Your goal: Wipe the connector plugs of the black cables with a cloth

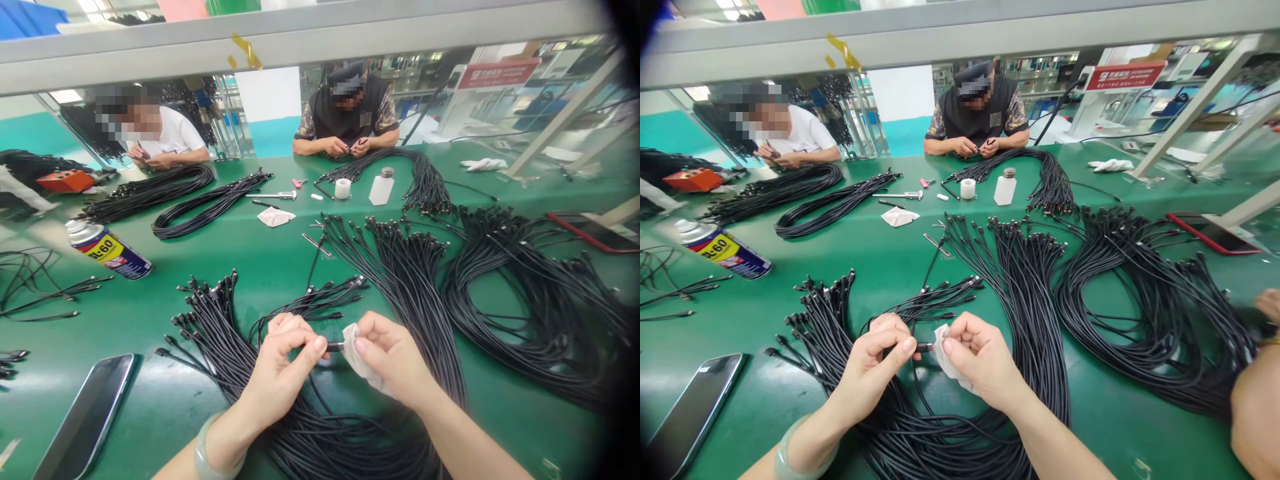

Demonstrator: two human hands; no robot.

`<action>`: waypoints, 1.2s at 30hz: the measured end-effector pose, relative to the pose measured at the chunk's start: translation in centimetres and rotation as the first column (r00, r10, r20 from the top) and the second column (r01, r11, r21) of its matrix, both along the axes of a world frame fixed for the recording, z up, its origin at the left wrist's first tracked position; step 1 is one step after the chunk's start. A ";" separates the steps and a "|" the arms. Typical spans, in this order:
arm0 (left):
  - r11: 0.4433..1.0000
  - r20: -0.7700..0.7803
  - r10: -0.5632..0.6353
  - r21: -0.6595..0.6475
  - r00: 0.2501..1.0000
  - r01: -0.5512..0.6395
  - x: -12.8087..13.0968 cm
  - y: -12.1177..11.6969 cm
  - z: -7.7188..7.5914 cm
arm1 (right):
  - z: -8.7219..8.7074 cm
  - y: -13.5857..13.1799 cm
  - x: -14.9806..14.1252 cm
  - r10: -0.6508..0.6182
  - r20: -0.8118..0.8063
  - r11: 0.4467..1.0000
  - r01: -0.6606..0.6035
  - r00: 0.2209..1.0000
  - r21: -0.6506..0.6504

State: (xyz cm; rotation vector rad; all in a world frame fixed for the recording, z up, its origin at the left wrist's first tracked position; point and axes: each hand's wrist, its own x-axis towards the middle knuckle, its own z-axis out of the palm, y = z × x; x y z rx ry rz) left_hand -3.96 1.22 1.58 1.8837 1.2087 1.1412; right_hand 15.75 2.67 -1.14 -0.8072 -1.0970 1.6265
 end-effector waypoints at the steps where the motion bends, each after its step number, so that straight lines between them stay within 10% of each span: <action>1: 1.000 0.002 0.005 -0.005 1.000 -0.005 0.0 0.0 0.0 | 0.1 -0.1 -0.1 -0.001 0.017 1.000 0.001 1.000 0.007; 13: 0.937 -0.241 0.013 0.341 0.970 0.073 0.1 0.1 -0.2 | 0.4 -0.6 0.3 -0.079 0.458 0.978 -0.020 0.886 0.207; 21: 0.823 -0.356 0.089 0.552 0.930 0.133 -0.3 0.7 -0.7 | 0.3 -0.5 0.0 0.001 0.443 0.996 -0.042 0.897 0.081; 36: 0.848 -0.298 0.086 0.522 0.951 0.087 -0.1 0.6 -1.2 | 0.6 -0.2 -0.4 0.013 0.308 0.999 -0.003 0.951 -0.033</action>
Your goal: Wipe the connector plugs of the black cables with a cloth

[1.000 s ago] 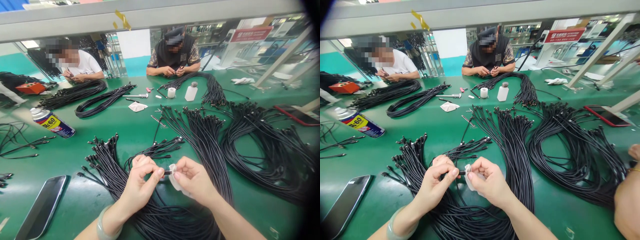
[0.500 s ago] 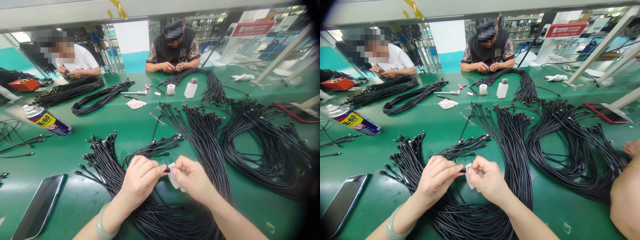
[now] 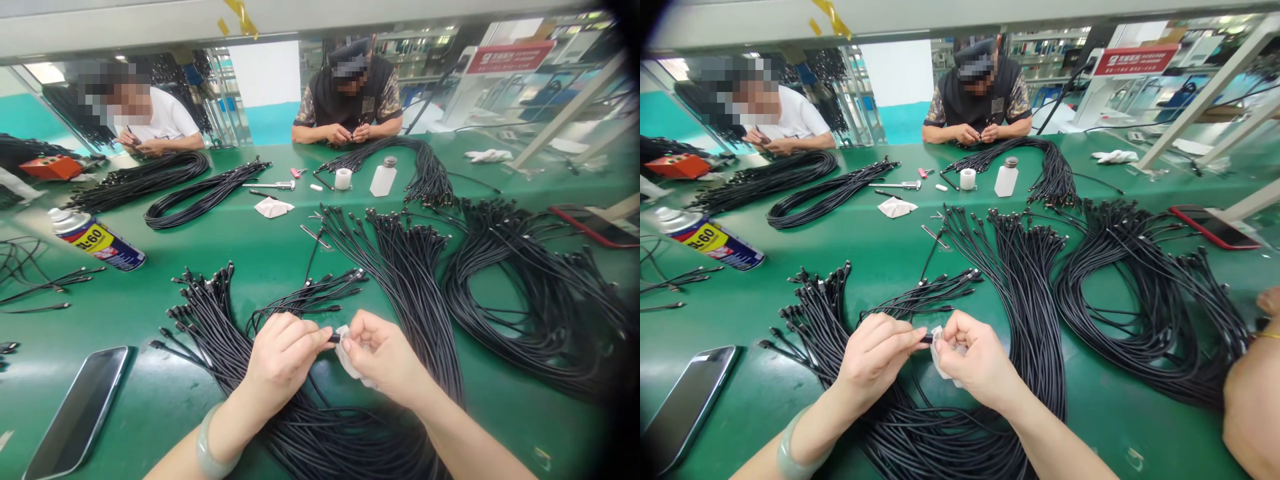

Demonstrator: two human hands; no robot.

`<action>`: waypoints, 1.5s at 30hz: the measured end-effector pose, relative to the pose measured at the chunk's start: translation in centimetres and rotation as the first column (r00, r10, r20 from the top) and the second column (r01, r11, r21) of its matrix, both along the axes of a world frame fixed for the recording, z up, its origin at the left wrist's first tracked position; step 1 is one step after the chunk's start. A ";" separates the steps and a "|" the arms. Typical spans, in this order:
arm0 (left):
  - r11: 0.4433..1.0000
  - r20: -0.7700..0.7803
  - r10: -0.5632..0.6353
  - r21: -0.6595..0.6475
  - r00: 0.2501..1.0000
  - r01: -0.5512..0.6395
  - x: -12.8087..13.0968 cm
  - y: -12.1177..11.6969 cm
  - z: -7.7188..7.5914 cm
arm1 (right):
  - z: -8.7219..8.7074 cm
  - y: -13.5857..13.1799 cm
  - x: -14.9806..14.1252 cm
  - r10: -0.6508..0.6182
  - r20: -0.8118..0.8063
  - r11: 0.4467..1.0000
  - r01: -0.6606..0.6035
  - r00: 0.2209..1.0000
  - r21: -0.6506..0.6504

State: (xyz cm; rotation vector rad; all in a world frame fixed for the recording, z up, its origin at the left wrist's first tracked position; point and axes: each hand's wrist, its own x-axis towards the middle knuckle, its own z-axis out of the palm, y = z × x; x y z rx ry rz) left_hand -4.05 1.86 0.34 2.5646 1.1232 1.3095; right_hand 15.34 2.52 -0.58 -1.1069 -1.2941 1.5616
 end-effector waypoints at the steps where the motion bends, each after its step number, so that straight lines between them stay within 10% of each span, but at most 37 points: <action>1: 1.000 0.024 0.008 -0.021 1.000 -0.007 0.1 0.0 0.1 | 0.1 0.1 0.1 0.000 -0.001 1.000 0.000 1.000 -0.007; 14: 0.929 0.373 0.096 -0.367 0.923 0.052 0.3 0.0 -0.2 | 0.1 0.1 0.3 0.058 -0.480 0.977 -0.149 0.875 -0.152; 24: 0.986 0.202 0.033 -0.167 0.979 0.001 0.2 0.0 0.3 | 0.1 0.2 0.2 0.035 -0.365 0.989 -0.085 0.930 -0.122; 31: 1.000 0.057 -0.005 0.017 0.998 0.004 0.2 -0.3 0.3 | -0.1 -0.2 0.3 -0.017 0.020 0.997 0.015 1.000 0.077; 45: 0.999 0.062 -0.038 -0.022 0.997 0.039 0.0 0.0 -0.3 | -0.6 -0.2 0.4 0.003 0.106 0.996 -0.012 0.994 0.084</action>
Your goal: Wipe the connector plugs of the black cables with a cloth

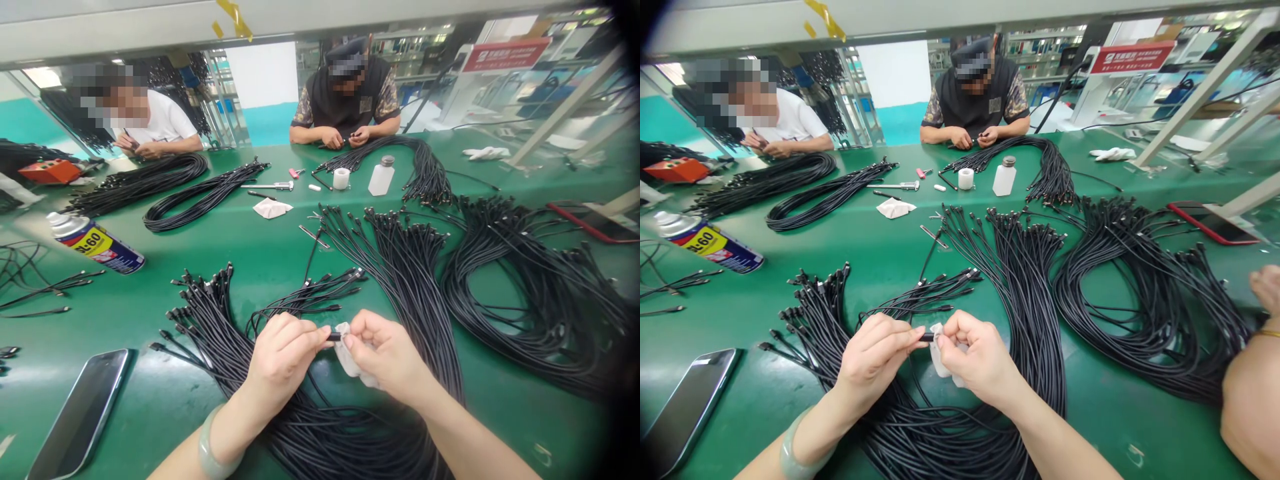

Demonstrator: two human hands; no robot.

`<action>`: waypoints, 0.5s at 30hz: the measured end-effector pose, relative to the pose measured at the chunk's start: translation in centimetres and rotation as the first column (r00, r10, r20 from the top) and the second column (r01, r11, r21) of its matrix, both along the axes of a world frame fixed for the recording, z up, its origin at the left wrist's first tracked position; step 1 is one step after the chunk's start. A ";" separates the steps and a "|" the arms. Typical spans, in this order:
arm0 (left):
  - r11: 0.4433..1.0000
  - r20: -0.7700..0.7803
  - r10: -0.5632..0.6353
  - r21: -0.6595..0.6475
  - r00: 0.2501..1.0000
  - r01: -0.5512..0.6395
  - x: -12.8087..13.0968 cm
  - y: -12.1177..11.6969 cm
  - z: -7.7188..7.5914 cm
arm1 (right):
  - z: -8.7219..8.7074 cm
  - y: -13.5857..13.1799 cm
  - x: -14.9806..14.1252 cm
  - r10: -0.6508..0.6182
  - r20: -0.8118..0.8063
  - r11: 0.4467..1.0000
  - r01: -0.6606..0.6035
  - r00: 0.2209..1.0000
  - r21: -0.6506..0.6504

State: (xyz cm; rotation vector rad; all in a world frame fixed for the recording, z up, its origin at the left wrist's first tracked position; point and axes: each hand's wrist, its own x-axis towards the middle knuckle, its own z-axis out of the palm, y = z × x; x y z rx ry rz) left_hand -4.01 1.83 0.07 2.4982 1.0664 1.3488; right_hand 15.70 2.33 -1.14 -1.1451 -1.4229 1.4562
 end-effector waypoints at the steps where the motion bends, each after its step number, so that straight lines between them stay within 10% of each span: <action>1: 1.000 0.000 0.000 0.000 1.000 0.000 0.0 0.0 0.0 | 0.0 0.0 0.0 -0.007 0.002 1.000 0.007 1.000 0.003; 11: 1.000 -0.022 0.016 0.018 1.000 -0.015 0.0 0.0 0.0 | 0.2 0.0 0.0 -0.026 0.043 1.000 0.025 0.999 0.009; 15: 0.999 0.022 0.025 -0.040 0.999 -0.024 0.1 0.1 0.0 | 0.2 0.1 -0.1 -0.006 -0.182 0.997 -0.007 0.983 -0.071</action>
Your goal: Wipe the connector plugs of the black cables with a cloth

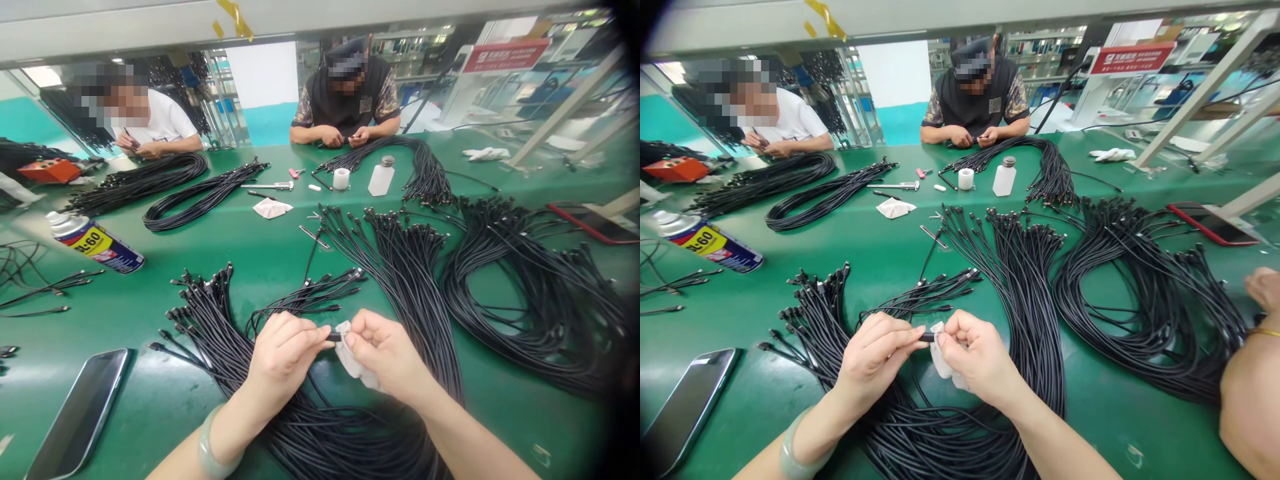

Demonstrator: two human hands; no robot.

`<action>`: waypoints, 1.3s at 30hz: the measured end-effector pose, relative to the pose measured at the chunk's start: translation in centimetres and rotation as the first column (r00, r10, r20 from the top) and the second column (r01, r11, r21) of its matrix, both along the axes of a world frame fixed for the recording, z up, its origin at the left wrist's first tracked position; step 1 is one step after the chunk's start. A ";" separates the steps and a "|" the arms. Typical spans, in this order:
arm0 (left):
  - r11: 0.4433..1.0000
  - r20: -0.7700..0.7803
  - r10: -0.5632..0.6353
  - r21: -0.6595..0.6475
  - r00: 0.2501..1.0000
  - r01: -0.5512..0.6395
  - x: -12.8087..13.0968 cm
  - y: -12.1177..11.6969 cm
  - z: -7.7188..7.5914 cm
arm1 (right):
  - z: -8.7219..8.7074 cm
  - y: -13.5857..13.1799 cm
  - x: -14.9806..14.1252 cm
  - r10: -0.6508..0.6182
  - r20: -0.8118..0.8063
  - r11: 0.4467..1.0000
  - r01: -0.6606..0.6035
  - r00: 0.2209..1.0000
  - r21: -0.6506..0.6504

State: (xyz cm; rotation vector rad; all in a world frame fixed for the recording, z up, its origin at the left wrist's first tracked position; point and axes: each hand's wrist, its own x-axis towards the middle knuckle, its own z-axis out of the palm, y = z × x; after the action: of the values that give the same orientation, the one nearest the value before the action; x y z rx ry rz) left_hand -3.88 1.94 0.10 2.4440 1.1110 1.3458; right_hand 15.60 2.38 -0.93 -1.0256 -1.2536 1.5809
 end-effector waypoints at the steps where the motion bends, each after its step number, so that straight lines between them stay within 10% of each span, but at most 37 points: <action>1: 1.000 0.023 0.003 -0.024 1.000 -0.003 0.0 0.0 0.1 | 0.1 0.0 0.0 0.017 -0.084 0.999 -0.020 0.996 -0.033; 8: 0.994 0.084 0.033 -0.104 0.996 -0.024 0.1 -0.2 0.3 | 0.5 0.2 -0.2 0.031 -0.267 0.993 -0.061 0.963 -0.105; 15: 0.999 0.030 0.041 -0.024 0.999 -0.040 0.2 -0.2 0.1 | 0.3 -0.2 -0.2 -0.014 0.086 0.999 0.010 0.996 0.046; 19: 0.996 -0.038 0.079 0.038 0.996 -0.077 0.2 0.0 -0.5 | 0.3 -0.4 -0.1 -0.245 0.381 0.955 0.155 0.892 0.251; 28: 0.950 -0.320 0.203 -0.163 0.926 -0.265 -2.9 3.1 -2.6 | -0.8 0.0 0.6 -0.323 0.315 0.939 0.261 0.893 0.223; 33: 0.645 -0.451 0.661 -0.069 0.600 -0.761 -7.8 5.3 -3.0 | -0.6 0.0 0.5 -0.342 0.291 0.932 0.283 0.893 0.227; 39: 0.389 -0.457 0.807 -0.065 0.374 -0.919 -11.7 5.9 -3.9 | -0.4 0.1 0.3 -0.325 0.281 0.938 0.271 0.903 0.215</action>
State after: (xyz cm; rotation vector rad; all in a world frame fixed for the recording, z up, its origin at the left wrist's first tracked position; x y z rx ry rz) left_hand -15.62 7.80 -3.81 1.8191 2.7699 0.6739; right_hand 15.93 2.50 -1.29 -1.3235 -1.3397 1.0828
